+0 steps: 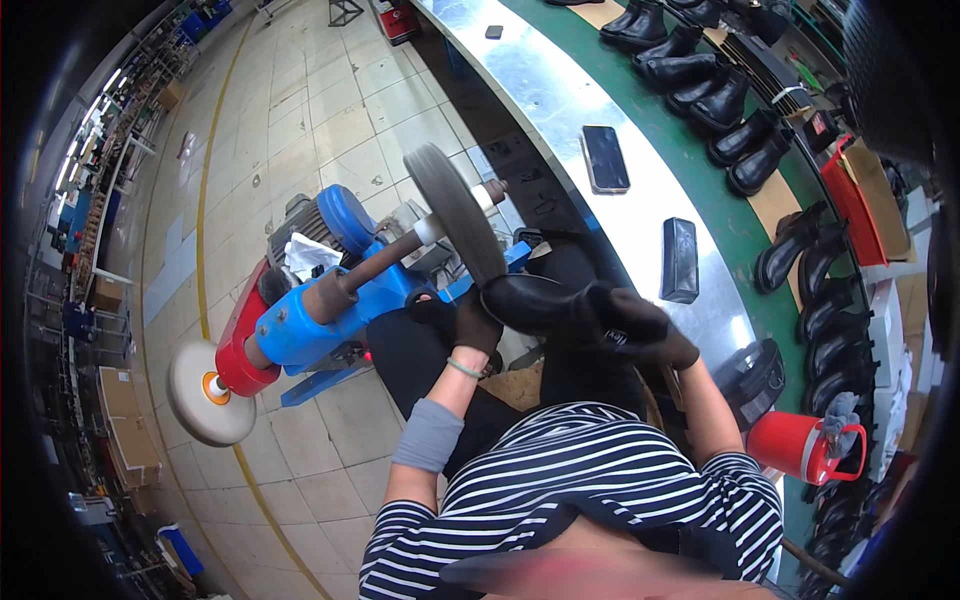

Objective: Polish the edges and soles of boots using a rotary polishing machine.

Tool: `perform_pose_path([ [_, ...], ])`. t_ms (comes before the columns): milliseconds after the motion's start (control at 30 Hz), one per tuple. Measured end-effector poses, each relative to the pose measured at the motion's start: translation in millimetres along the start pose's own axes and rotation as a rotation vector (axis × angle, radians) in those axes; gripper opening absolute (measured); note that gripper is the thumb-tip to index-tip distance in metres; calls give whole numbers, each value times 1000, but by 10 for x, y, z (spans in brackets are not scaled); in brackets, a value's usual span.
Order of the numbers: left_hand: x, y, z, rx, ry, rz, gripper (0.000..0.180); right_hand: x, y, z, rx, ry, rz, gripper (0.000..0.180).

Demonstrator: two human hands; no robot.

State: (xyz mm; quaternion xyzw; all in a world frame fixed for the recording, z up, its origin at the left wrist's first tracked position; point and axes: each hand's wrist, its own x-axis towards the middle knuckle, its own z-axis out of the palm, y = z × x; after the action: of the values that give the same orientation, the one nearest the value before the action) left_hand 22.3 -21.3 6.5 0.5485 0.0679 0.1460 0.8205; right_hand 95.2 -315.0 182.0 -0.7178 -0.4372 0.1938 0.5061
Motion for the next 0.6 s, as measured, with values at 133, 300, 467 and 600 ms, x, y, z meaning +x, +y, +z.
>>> perform_pose_path([
  [133,-296,704,199,-642,-98,-372,41,-63,61,-89,816,274,534,66],
  [300,-596,761,126,-1098,-224,-654,60,195,518,442,953,345,518,59],
  [467,-393,667,161,439,-478,-102,51,500,1428,950,700,285,552,53],
  [600,50,345,-51,539,-422,147,39,871,2240,815,-120,35,8,45],
])
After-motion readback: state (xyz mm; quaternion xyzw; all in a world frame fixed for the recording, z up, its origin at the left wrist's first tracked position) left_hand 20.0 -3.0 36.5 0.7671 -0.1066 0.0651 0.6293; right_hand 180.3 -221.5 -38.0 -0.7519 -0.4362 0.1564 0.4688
